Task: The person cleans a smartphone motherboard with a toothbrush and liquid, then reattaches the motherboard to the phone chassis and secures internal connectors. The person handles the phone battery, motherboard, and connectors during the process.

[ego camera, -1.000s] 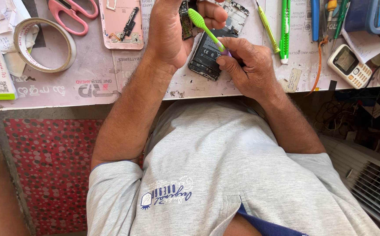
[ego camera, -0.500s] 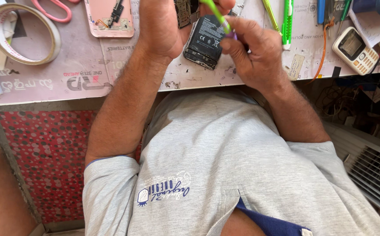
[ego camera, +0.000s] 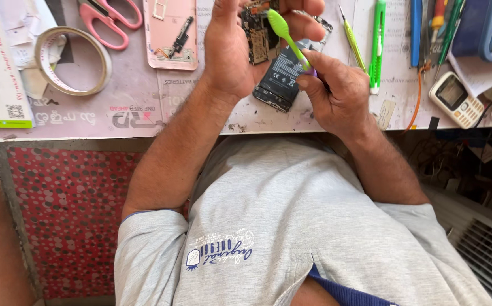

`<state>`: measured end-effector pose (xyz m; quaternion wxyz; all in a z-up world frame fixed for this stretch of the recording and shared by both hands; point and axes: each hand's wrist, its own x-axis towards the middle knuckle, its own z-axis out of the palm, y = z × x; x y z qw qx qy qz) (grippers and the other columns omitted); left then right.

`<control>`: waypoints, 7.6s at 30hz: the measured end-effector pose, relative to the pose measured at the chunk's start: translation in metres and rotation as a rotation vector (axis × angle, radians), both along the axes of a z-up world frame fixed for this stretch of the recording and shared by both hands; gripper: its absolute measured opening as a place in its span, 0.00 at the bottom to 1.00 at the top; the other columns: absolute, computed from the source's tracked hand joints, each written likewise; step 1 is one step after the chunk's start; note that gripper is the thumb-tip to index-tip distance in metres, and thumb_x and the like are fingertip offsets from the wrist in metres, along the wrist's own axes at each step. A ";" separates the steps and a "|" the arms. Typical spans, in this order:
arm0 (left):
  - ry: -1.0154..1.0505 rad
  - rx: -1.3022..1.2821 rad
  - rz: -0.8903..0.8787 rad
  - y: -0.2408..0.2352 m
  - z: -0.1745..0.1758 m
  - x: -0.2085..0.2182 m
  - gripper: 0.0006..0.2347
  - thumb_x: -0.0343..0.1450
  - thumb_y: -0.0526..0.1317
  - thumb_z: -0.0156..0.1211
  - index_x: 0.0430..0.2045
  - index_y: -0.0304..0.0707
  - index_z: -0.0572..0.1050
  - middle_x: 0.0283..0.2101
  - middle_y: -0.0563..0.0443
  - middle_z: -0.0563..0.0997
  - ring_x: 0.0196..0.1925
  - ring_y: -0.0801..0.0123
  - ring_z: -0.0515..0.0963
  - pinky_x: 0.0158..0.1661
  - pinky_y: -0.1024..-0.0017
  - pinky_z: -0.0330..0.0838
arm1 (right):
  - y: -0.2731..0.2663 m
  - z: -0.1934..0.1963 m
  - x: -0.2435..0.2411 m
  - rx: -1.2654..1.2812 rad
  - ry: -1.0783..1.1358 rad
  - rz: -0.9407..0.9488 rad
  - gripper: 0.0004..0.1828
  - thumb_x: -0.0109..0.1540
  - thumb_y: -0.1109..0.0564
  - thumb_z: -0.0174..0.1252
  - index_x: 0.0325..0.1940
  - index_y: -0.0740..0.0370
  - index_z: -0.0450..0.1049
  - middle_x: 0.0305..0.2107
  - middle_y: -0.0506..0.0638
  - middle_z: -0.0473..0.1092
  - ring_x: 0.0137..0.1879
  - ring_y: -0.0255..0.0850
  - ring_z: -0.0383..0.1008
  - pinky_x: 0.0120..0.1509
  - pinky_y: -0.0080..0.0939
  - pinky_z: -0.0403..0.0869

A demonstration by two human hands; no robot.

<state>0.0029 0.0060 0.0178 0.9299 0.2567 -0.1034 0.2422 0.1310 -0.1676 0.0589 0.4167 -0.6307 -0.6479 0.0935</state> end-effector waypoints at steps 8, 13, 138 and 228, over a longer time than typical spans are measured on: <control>0.059 0.066 0.085 -0.002 -0.001 -0.001 0.37 0.76 0.70 0.44 0.56 0.27 0.72 0.54 0.29 0.79 0.50 0.53 0.84 0.53 0.60 0.83 | -0.012 -0.004 0.003 -0.034 -0.037 0.032 0.16 0.72 0.59 0.64 0.61 0.67 0.73 0.31 0.51 0.76 0.34 0.37 0.78 0.35 0.38 0.76; 0.027 -0.010 0.011 0.001 -0.004 -0.001 0.37 0.76 0.70 0.42 0.58 0.27 0.72 0.54 0.29 0.78 0.52 0.52 0.84 0.53 0.60 0.83 | -0.012 -0.006 0.012 -0.082 -0.094 0.058 0.16 0.71 0.59 0.64 0.61 0.67 0.73 0.28 0.50 0.76 0.32 0.36 0.79 0.34 0.37 0.77; 0.464 -0.138 0.269 0.007 0.015 0.001 0.26 0.78 0.54 0.37 0.46 0.25 0.77 0.34 0.47 0.75 0.28 0.70 0.69 0.29 0.70 0.64 | -0.029 0.047 0.038 -0.089 -0.288 -0.481 0.09 0.64 0.63 0.68 0.47 0.65 0.78 0.36 0.55 0.76 0.43 0.51 0.77 0.48 0.51 0.76; 1.370 2.037 0.741 -0.070 0.050 0.015 0.37 0.58 0.64 0.81 0.47 0.30 0.74 0.41 0.38 0.78 0.42 0.52 0.81 0.41 0.54 0.75 | -0.009 0.000 0.019 0.348 0.765 0.039 0.05 0.77 0.63 0.55 0.58 0.65 0.69 0.38 0.52 0.75 0.33 0.36 0.77 0.31 0.33 0.81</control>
